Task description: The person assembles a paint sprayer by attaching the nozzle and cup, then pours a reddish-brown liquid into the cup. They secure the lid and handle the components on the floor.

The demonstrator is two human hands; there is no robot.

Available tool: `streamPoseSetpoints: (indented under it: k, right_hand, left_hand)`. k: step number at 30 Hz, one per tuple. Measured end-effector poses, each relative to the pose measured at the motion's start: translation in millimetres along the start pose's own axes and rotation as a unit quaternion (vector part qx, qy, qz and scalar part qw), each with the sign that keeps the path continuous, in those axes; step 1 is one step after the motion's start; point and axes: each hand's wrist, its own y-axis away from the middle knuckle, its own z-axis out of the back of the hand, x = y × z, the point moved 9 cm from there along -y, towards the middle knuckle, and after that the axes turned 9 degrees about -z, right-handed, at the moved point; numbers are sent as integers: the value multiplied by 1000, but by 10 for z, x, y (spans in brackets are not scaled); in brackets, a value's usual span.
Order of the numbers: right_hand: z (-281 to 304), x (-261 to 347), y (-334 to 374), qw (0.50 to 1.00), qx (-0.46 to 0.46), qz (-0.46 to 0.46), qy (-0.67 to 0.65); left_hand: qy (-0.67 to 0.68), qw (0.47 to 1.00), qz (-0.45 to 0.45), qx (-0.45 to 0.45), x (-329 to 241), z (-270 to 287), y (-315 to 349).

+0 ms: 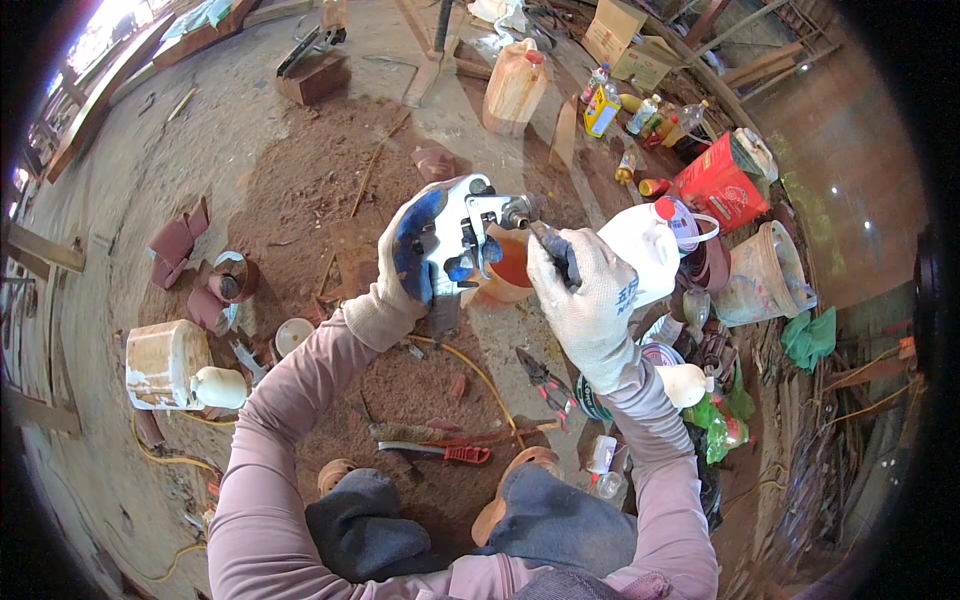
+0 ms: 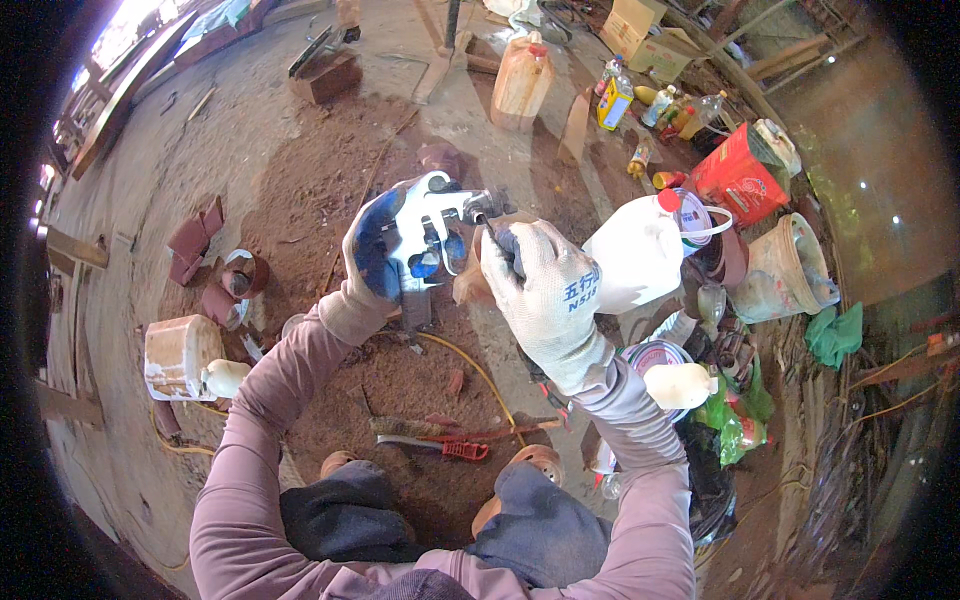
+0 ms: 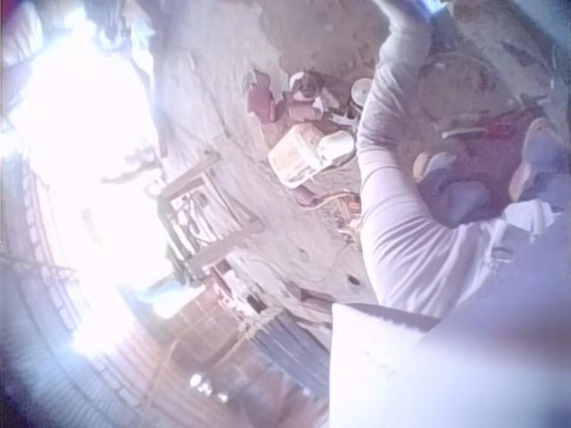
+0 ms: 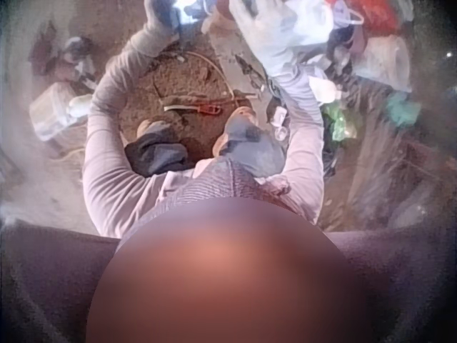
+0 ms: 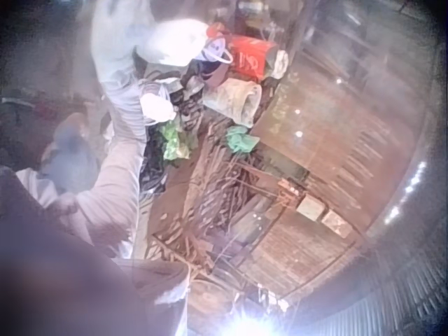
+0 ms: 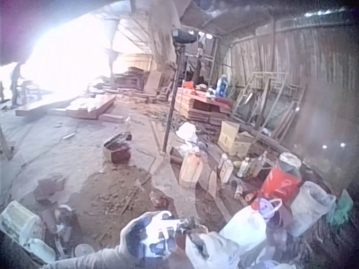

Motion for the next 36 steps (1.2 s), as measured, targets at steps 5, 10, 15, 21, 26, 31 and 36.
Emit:
streamPoseSetpoints:
  k: [5,10,15,21,26,31,36]
  right_hand:
    - [-126,-184,68,997,3,-32,-70]
    - [-326,-517,134,969,62,-136,-196]
    - [-432,-491,48,971,166,-28,-169]
    - [-348,-369,18,981,166,15,-97]
    - [-184,-163,117,994,100,48,-5]
    - [-21,-68,189,997,50,64,-6]
    - [-19,-207,122,996,50,2,-78]
  left_hand:
    - [140,987,63,39,60,-113,-36]
    - [-39,995,19,85,-38,-54,-79]
    - [-234,946,-6,224,-167,-109,-163]
    - [-45,973,217,-56,220,403,-28]
    - [53,962,252,-90,415,416,7]
    - [54,978,171,-105,313,434,-35]
    - [65,993,98,-21,147,240,-10]
